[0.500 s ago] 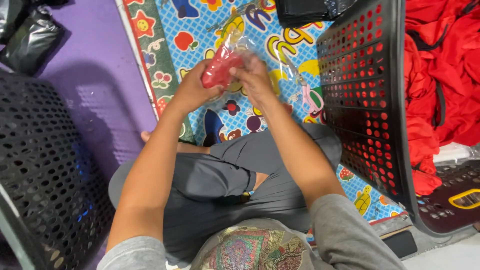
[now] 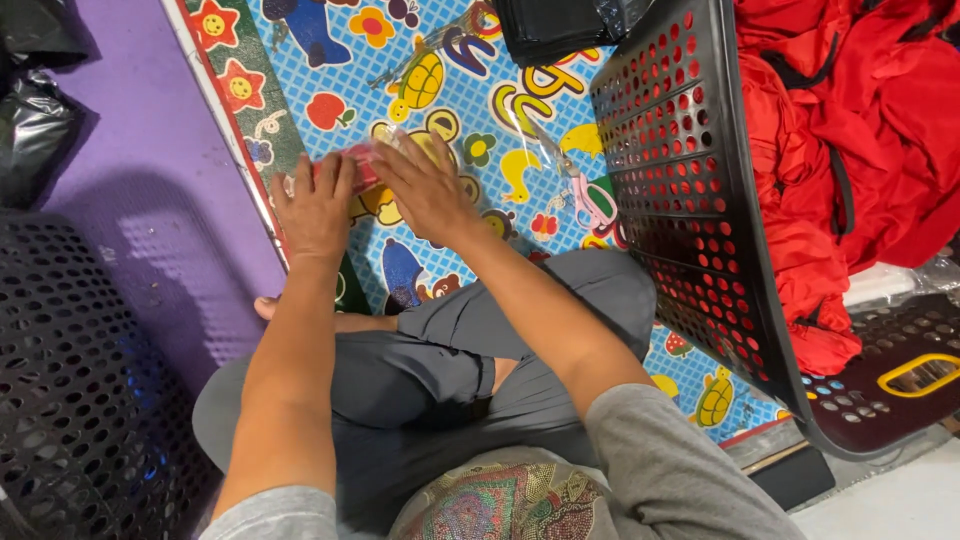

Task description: The person places a red item into a black bag, folds the bag, and uses scissors to trim a black strap.

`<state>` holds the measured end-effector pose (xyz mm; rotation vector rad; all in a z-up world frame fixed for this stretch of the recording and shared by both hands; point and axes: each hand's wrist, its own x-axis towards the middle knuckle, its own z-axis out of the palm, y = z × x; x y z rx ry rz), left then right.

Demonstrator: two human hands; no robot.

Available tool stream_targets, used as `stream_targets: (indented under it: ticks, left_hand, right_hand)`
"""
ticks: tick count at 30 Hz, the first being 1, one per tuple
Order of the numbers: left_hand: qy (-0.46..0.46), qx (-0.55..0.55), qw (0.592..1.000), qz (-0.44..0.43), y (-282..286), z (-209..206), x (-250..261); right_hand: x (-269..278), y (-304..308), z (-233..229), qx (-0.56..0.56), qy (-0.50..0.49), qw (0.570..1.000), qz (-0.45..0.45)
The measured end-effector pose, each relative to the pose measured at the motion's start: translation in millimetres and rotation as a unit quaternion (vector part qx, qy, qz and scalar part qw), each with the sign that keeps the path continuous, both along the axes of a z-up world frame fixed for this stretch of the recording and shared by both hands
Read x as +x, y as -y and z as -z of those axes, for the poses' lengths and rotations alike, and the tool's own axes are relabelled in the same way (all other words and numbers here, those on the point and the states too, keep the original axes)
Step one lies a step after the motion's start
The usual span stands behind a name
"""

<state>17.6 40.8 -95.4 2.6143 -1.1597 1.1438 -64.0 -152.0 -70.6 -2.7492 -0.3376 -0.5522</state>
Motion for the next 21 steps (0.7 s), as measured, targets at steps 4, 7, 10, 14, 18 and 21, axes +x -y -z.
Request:
stream_targets:
  ticks: [4,7,10,14,18,21]
  left_hand:
    - [-0.085,0.009,0.996,-0.011,-8.9,10.6,-17.7]
    - [-0.184,0.015,0.983,-0.004,-8.4,-8.1,-31.4]
    - [-0.242,0.012,0.970,0.000,-9.2,-6.2,-39.0]
    - [-0.254,0.019,0.967,-0.003,-6.4,0.8,-36.4]
    - [-0.352,0.065,0.934,0.003,-0.3,-38.8,-37.2]
    - [-0.401,0.064,0.914,0.001,-1.2,-32.0,-34.1]
  right_hand:
    - [-11.5,2.3,19.8,-0.012,-0.065,0.998,0.005]
    - [-11.6,1.4,24.3,0.000,-0.066,0.998,0.001]
    - [-10.9,-1.7,35.1,0.016,-0.070,0.997,0.018]
    - [17.9,24.9,31.3,0.118,-0.063,0.980,0.149]
    - [77.2,118.2,21.4,0.258,-0.093,0.891,0.361]
    - [108.1,198.3,40.3,0.080,-0.112,0.891,0.434]
